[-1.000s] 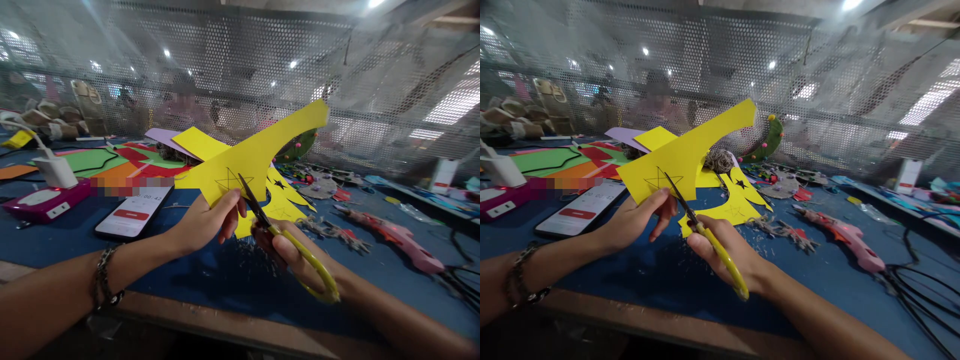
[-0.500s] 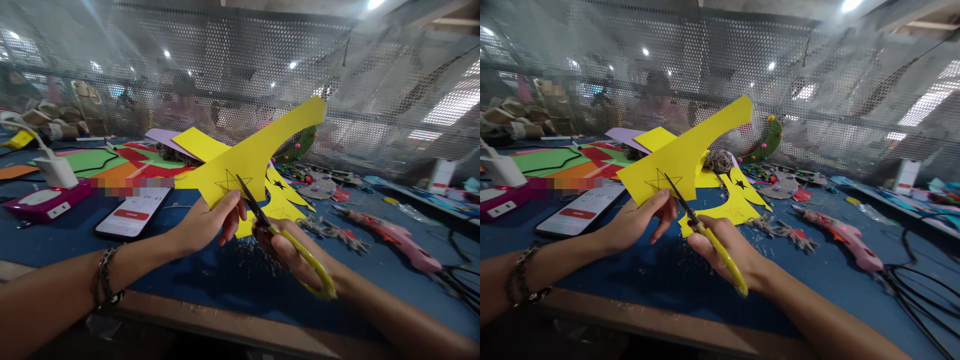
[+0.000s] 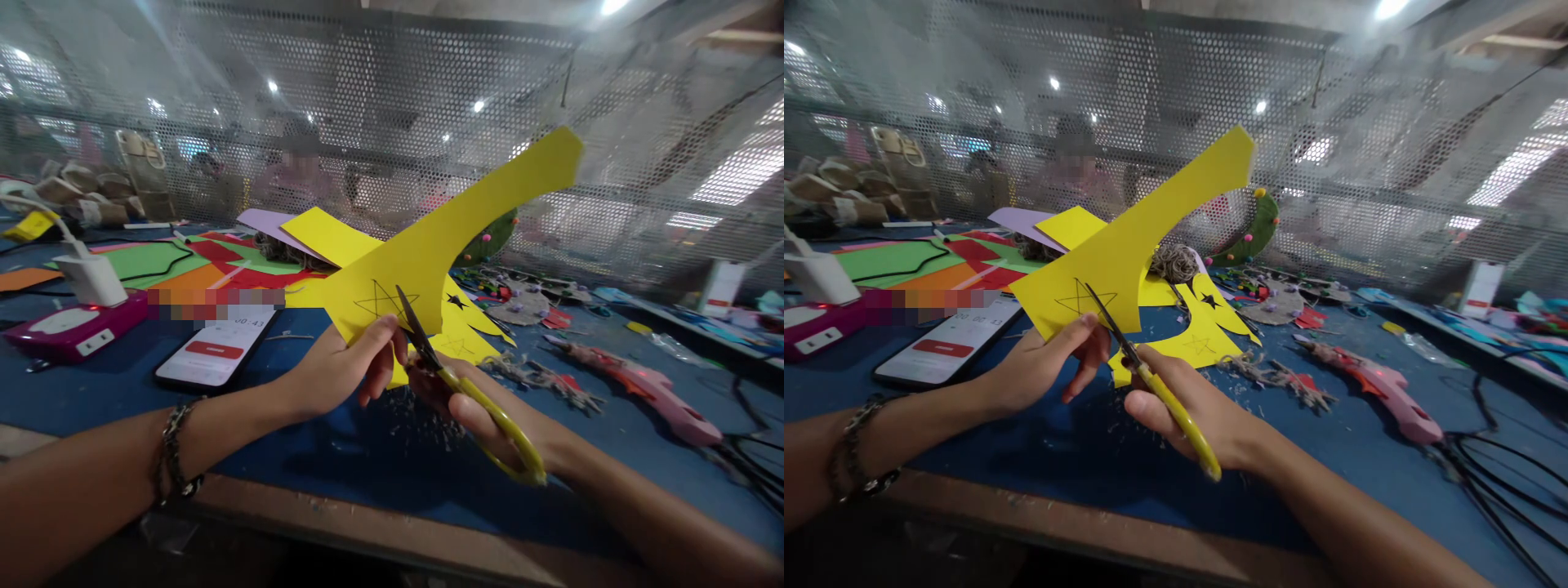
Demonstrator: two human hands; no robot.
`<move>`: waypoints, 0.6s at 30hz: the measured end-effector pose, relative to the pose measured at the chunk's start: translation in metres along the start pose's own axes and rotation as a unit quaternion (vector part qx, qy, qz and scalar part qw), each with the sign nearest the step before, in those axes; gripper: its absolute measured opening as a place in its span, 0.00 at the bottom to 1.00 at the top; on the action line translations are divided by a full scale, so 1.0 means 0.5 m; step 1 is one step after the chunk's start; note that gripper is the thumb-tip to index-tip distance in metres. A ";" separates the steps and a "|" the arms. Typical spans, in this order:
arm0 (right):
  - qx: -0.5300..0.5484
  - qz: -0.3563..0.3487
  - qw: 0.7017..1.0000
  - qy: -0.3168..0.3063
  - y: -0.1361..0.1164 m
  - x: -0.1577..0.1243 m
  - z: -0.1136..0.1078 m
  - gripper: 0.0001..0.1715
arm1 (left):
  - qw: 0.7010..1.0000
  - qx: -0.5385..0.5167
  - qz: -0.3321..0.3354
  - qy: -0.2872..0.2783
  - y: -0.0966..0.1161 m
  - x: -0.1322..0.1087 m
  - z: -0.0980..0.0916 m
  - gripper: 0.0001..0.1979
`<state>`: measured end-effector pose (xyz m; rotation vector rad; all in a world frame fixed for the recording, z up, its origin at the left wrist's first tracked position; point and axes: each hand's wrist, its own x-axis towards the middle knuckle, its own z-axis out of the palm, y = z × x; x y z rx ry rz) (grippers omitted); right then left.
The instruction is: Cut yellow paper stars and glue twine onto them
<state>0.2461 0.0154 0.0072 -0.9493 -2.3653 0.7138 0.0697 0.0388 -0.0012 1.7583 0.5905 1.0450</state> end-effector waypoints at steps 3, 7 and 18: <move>0.000 -0.006 1.000 0.008 -0.001 -0.002 0.003 0.30 | 1.000 0.027 -0.005 -0.002 0.000 -0.003 0.003 0.16; 0.020 -0.003 1.000 0.020 0.004 -0.003 0.010 0.30 | 0.999 0.030 -0.011 -0.007 -0.002 -0.007 0.005 0.16; 0.048 -0.007 0.999 0.021 0.007 -0.004 0.015 0.31 | 1.000 0.002 -0.010 -0.022 -0.005 -0.002 0.008 0.18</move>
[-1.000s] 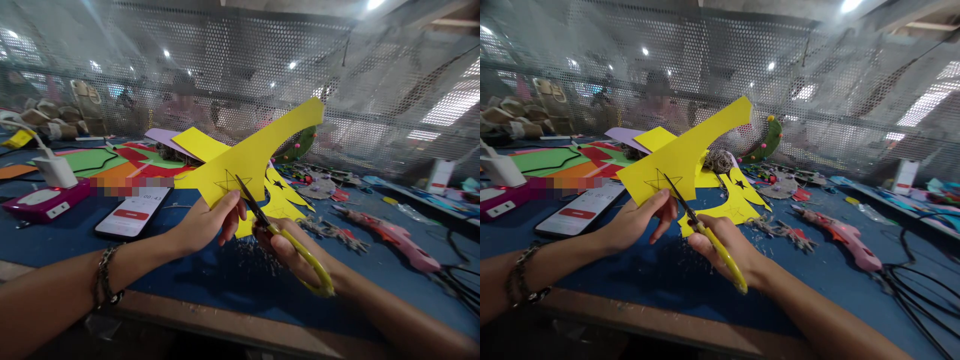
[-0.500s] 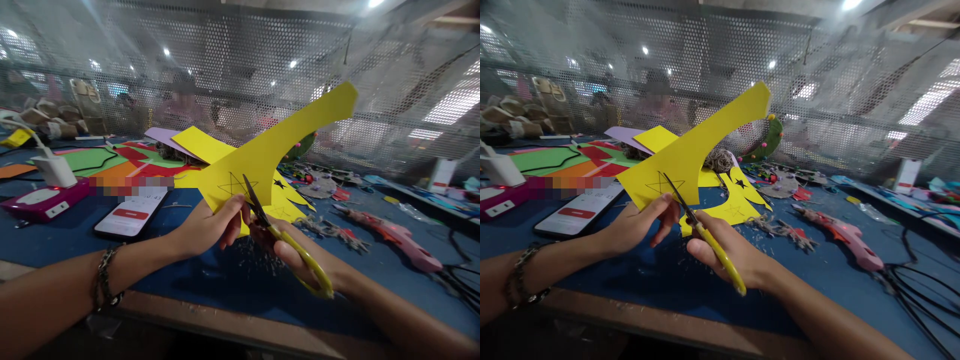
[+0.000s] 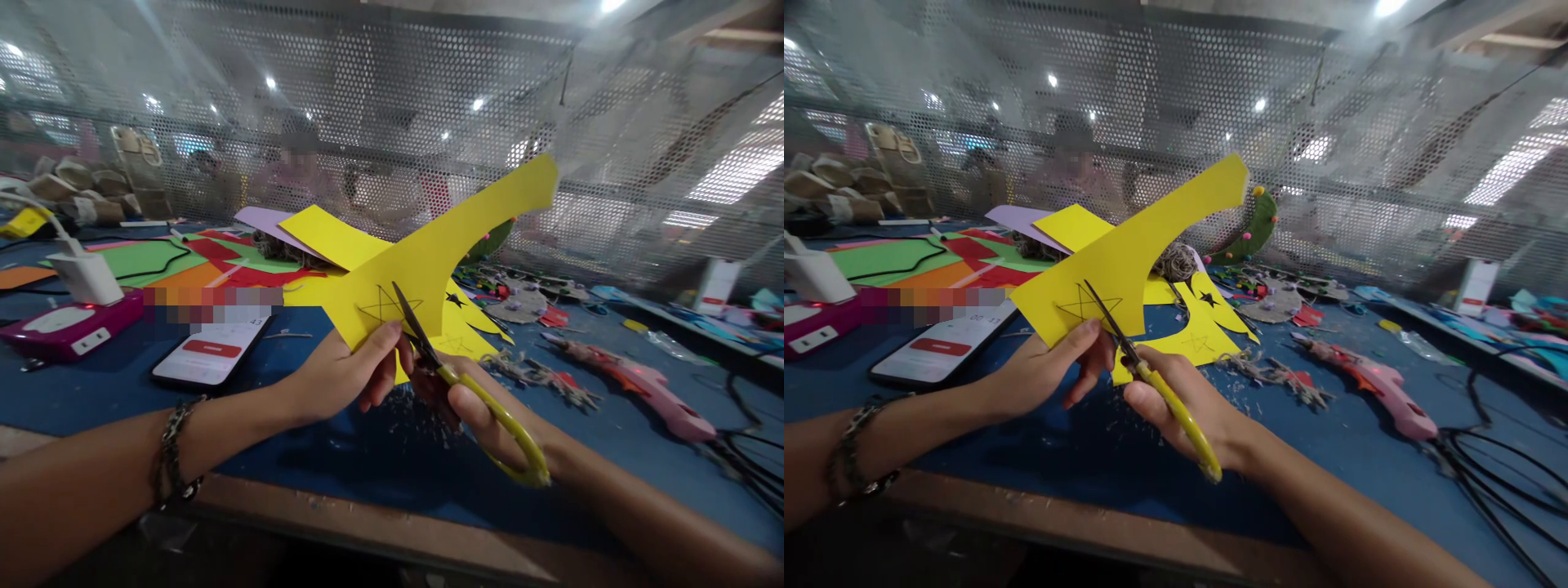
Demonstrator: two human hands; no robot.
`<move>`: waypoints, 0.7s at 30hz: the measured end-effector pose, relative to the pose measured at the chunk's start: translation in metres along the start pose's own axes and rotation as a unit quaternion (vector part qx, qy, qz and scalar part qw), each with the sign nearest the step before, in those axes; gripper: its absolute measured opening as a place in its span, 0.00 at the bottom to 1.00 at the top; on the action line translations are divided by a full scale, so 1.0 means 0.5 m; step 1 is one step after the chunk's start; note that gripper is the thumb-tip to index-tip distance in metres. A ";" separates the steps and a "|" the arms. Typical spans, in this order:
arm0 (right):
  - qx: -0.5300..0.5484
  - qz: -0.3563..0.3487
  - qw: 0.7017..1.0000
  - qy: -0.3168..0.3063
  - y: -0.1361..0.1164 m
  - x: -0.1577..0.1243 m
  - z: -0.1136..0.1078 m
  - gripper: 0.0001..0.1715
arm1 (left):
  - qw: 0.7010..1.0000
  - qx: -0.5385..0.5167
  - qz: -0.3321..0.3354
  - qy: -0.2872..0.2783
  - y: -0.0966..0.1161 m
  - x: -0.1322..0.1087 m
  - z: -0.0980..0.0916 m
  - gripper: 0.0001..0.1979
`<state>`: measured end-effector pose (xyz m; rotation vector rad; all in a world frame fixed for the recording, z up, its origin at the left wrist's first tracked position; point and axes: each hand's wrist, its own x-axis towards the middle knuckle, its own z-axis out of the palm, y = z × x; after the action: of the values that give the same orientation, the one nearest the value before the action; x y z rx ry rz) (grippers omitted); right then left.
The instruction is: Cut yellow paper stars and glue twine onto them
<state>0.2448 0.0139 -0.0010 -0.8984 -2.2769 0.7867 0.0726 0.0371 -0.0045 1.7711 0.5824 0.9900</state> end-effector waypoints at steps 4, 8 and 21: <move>0.002 0.004 1.000 -0.002 0.001 0.001 -0.001 0.32 | 1.000 0.001 0.003 0.004 0.001 -0.001 -0.001 0.18; 0.003 0.008 1.000 -0.007 0.001 0.002 -0.003 0.32 | 1.000 0.002 0.005 0.001 -0.001 -0.002 -0.002 0.18; 0.030 0.032 0.998 -0.038 0.012 0.004 -0.022 0.31 | 0.994 0.002 0.036 0.104 0.002 0.006 -0.023 0.16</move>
<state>0.2535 0.0222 0.0029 -0.9331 -2.2862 0.9272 0.0646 0.0450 -0.0002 1.7139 0.6525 1.2337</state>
